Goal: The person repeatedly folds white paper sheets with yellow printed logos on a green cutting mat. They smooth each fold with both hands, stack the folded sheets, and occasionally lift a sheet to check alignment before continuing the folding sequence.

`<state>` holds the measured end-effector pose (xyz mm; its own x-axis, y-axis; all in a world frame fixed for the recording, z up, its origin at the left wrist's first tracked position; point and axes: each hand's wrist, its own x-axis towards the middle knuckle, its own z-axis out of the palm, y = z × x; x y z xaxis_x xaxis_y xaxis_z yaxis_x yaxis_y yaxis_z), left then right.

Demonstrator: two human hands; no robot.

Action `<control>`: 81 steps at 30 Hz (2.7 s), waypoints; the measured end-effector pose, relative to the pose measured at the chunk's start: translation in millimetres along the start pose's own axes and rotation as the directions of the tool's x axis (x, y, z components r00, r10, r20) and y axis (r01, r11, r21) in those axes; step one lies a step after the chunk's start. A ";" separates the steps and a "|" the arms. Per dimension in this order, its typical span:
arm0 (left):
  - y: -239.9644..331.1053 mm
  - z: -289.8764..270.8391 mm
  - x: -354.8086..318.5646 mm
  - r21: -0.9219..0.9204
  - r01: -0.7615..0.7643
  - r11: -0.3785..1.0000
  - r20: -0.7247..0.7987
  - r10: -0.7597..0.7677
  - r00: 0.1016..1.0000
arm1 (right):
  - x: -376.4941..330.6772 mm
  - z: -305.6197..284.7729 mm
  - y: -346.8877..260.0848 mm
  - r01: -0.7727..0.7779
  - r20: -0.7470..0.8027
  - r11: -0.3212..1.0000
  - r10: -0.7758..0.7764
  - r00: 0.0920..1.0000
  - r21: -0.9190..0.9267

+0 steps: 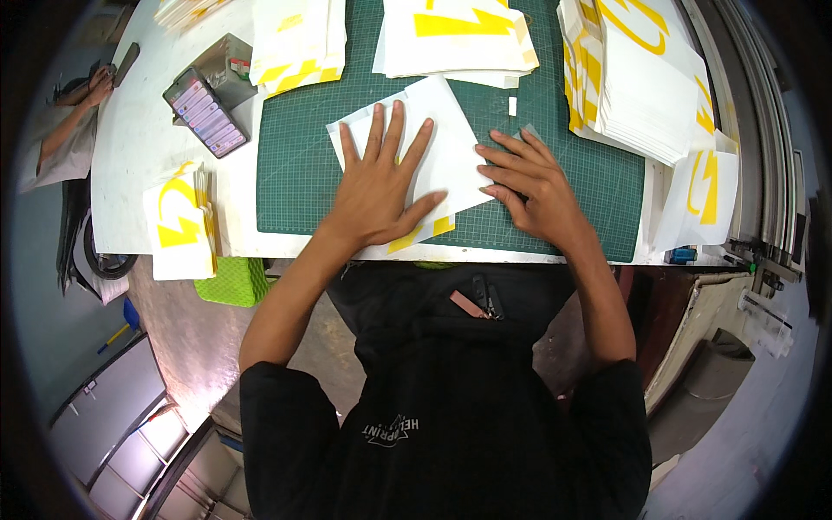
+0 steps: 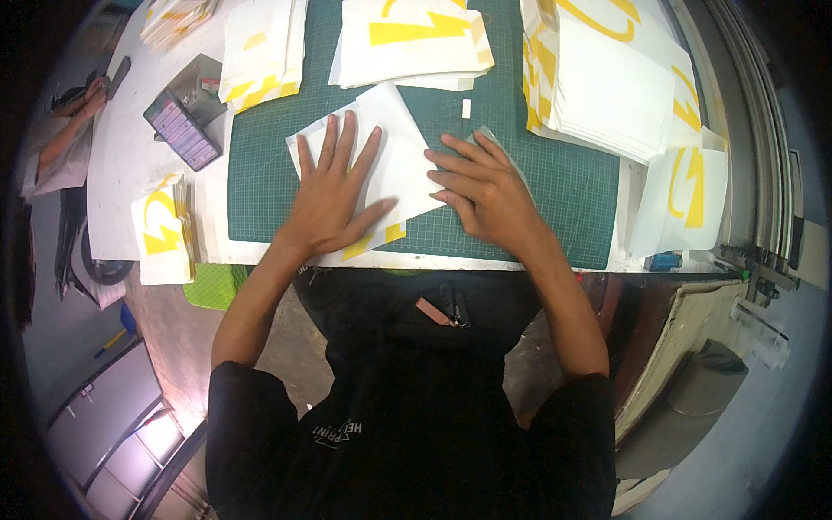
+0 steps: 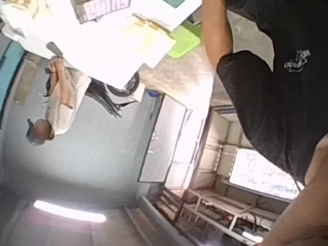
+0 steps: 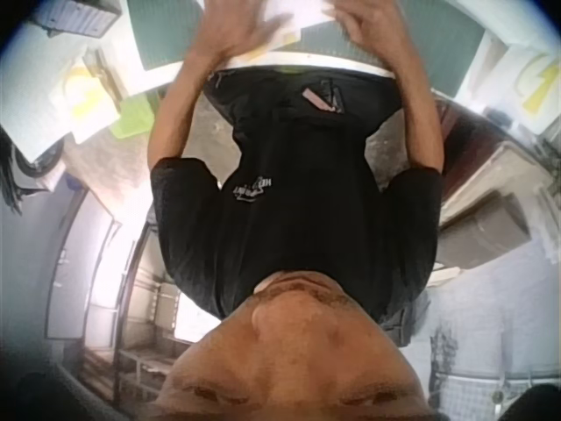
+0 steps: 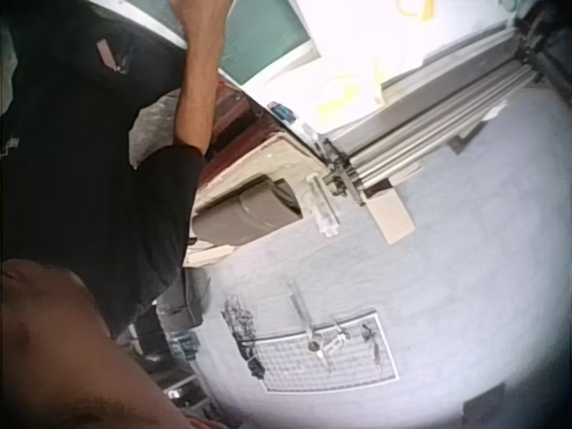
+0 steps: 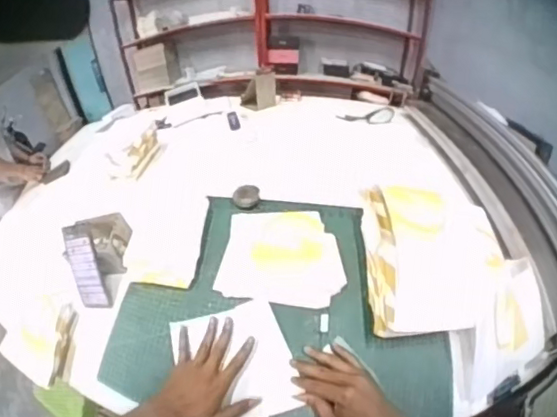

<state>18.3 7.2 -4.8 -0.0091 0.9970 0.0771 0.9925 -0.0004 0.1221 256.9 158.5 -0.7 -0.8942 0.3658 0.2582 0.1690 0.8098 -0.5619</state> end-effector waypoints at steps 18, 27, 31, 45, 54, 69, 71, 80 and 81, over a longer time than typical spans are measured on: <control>15.8 10.4 9.0 0.053 0.256 0.965 -0.001 -0.256 0.967 | 86.6 21.8 33.4 -0.065 -0.307 0.961 -0.021 0.951 -0.268; 16.3 9.0 12.9 0.044 0.266 0.963 0.002 -0.266 0.964 | 113.6 12.8 47.6 -0.155 -0.483 0.941 -0.009 0.876 -0.300; 11.2 2.6 5.6 -0.053 0.312 0.949 -0.082 -0.316 0.945 | 30.2 -3.7 -27.6 -0.404 -0.411 0.909 0.407 0.815 0.099; -15.2 -30.4 -20.5 -0.726 0.433 0.535 -0.023 -0.648 0.761 | -26.4 43.2 -86.6 -0.547 -0.065 0.580 0.719 0.692 0.603; -0.4 -32.6 -38.4 -0.815 0.335 0.473 -0.040 -0.624 0.781 | -25.3 28.9 -52.6 -0.304 -0.019 0.338 0.695 0.719 0.890; 21.9 -26.4 -46.4 -0.969 0.136 0.207 -0.006 -0.568 0.823 | -35.0 6.3 -36.8 -0.051 0.095 -0.096 0.545 0.833 0.994; 23.3 -24.3 -45.4 -0.992 0.078 0.100 0.000 -0.613 0.790 | -39.0 4.1 -41.0 -0.005 -0.099 0.247 0.404 0.909 0.969; 45.2 -19.5 -26.9 -0.990 0.008 0.143 -0.084 -0.624 0.777 | -26.9 29.7 -45.5 -0.335 -0.280 0.611 0.693 0.665 0.717; 46.0 -20.1 -27.8 -0.977 0.043 0.210 -0.099 -0.618 0.780 | -23.7 29.5 -50.1 -0.402 -0.303 0.668 0.683 0.665 0.626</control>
<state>61.7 -22.1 18.6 -0.6323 0.7703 0.0827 0.0895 -0.0334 0.9954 257.4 95.8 -1.9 -0.3534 0.9351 0.0257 0.2124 0.1070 -0.9713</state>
